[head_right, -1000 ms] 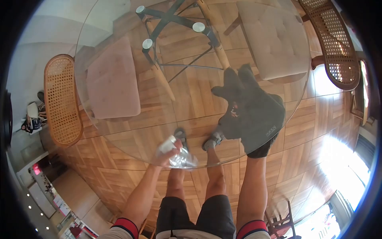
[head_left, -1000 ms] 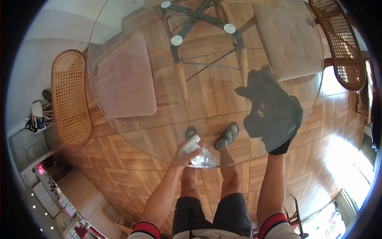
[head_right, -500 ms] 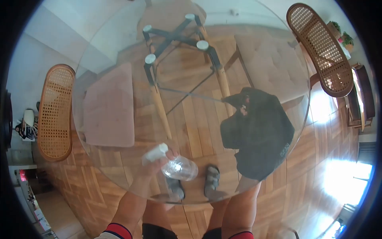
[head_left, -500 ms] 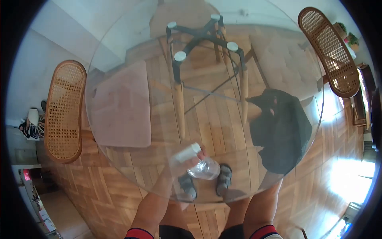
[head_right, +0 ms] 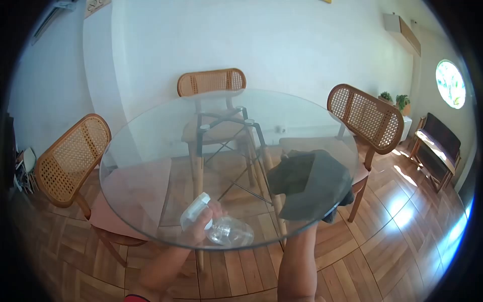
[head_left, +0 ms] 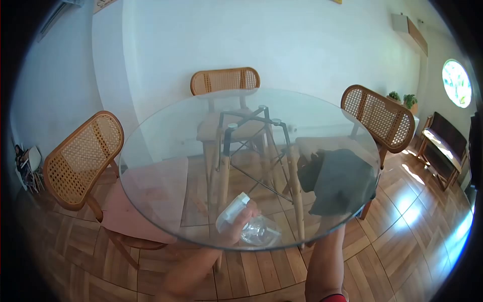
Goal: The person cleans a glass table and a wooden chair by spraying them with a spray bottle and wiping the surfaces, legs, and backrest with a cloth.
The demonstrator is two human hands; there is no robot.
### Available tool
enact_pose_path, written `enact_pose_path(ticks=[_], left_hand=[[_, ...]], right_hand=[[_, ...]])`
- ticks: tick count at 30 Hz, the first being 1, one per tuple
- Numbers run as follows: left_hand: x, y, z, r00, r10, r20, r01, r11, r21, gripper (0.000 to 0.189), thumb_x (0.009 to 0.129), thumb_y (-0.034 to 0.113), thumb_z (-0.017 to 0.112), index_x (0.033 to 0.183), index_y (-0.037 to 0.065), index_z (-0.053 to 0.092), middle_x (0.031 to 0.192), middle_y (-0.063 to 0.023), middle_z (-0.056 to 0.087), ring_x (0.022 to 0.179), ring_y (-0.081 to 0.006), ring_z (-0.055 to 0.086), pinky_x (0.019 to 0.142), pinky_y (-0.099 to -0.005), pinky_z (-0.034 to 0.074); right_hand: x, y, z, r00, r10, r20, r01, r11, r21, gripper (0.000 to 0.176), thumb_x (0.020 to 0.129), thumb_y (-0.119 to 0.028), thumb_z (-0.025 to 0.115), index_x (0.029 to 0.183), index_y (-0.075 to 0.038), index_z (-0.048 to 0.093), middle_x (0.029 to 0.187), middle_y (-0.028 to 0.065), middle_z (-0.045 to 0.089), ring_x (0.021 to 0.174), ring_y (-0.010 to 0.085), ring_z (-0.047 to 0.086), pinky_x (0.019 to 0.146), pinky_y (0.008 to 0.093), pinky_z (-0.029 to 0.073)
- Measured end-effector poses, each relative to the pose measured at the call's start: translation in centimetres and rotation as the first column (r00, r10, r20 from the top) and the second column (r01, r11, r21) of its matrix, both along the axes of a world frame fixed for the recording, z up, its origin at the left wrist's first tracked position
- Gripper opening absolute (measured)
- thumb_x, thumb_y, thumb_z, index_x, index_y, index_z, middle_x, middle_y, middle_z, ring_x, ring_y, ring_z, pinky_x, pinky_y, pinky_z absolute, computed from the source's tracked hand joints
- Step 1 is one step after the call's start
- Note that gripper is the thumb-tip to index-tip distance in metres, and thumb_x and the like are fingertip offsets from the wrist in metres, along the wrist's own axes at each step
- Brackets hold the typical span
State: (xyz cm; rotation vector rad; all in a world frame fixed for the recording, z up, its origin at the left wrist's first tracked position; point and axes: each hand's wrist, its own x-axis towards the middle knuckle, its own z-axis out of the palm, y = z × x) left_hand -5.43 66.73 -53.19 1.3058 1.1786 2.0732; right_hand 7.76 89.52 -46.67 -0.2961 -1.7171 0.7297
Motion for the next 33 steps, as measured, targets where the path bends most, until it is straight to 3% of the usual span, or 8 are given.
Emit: enact_pose_path(ticks=[5,10,13,15,25,28,30,33], left_hand=[[0.8,-1.9,-0.5,0.948,0.273,-0.162,-0.286,0.956,-0.062,0.025,0.100,0.030,0.057,0.104,0.006,0.060,0.092,0.0000,0.059,0.081,-0.0066,0.052,0.070,-0.0260,0.044],[3.0,-9.1,-8.6,0.900,0.432,-0.057,-0.430,0.858,-0.283,0.017,0.093,0.018,0.065,0.100,0.002,0.064,0.083,-0.0016,0.063,0.075,-0.0087,0.058,0.063,-0.0258,0.045],[3.6,-13.2,-11.3,0.887,0.443,-0.133,-0.462,0.853,-0.241,0.015,0.091,0.014,0.066,0.099,0.001,0.065,0.080,-0.0024,0.064,0.071,-0.0104,0.060,0.064,-0.0266,0.047],[2.1,-14.9,-17.0,0.842,0.520,-0.142,-0.506,0.671,-0.542,0.059,0.087,0.044,0.073,0.131,0.009,0.059,0.117,-0.0115,0.065,0.105,-0.0212,0.061,0.090,-0.0358,0.049],[2.4,-13.4,-11.6,0.782,0.536,-0.319,-0.621,0.712,-0.326,0.043,0.094,0.039,0.065,0.110,-0.002,0.061,0.092,-0.0060,0.063,0.082,-0.0174,0.062,0.072,-0.0338,0.051],[1.5,-12.7,-12.5,0.914,0.395,-0.090,-0.386,0.783,-0.487,0.039,0.095,0.037,0.064,0.104,-0.001,0.060,0.082,-0.0029,0.060,0.071,-0.0136,0.060,0.064,-0.0291,0.049],[0.8,-11.8,-14.4,0.826,0.420,-0.375,-0.491,0.863,-0.116,0.037,0.096,0.036,0.064,0.103,0.000,0.061,0.075,-0.0009,0.057,0.064,-0.0104,0.057,0.059,-0.0254,0.047],[1.6,-11.9,-12.2,0.896,0.370,-0.244,-0.435,0.841,-0.323,0.034,0.097,0.033,0.062,0.105,0.000,0.061,0.075,-0.0012,0.058,0.063,-0.0095,0.056,0.058,-0.0259,0.046]], right_hand=[[-1.9,-1.2,1.9,0.990,-0.013,-0.139,0.011,1.000,-0.021,0.044,0.091,-0.021,0.064,0.128,0.001,0.052,0.125,0.0132,0.059,0.112,0.0222,0.055,0.096,0.0362,0.046],[-5.2,-6.7,4.6,0.979,-0.087,-0.186,0.093,0.995,0.026,0.044,0.091,-0.021,0.064,0.128,0.001,0.052,0.125,0.0133,0.059,0.112,0.0224,0.056,0.096,0.0364,0.046],[-9.6,-12.3,3.8,0.998,-0.058,0.028,0.051,0.977,0.207,0.045,0.091,-0.021,0.064,0.128,0.001,0.052,0.125,0.0134,0.059,0.112,0.0226,0.056,0.096,0.0365,0.047],[-12.2,-16.1,3.1,0.984,-0.034,0.174,-0.026,0.942,0.334,0.045,0.091,-0.021,0.064,0.128,0.001,0.052,0.125,0.0135,0.059,0.112,0.0227,0.056,0.096,0.0365,0.047],[-9.8,-12.6,1.5,0.951,-0.170,0.259,0.100,0.959,0.264,0.045,0.091,-0.022,0.063,0.128,0.001,0.052,0.125,0.0138,0.059,0.112,0.0232,0.056,0.096,0.0368,0.047],[-12.3,-13.7,2.6,0.959,-0.128,0.252,0.043,0.948,0.316,0.045,0.091,-0.022,0.063,0.128,0.001,0.052,0.125,0.0138,0.059,0.112,0.0234,0.056,0.096,0.0369,0.047],[-13.1,-14.2,2.6,0.960,-0.107,0.259,0.013,0.940,0.341,0.045,0.090,-0.022,0.063,0.128,0.001,0.052,0.125,0.0139,0.059,0.112,0.0235,0.056,0.096,0.0369,0.047],[-12.6,-14.0,2.0,0.956,-0.098,0.278,0.001,0.944,0.331,0.046,0.090,-0.022,0.063,0.128,0.001,0.052,0.125,0.0140,0.059,0.112,0.0236,0.056,0.096,0.0370,0.047]])
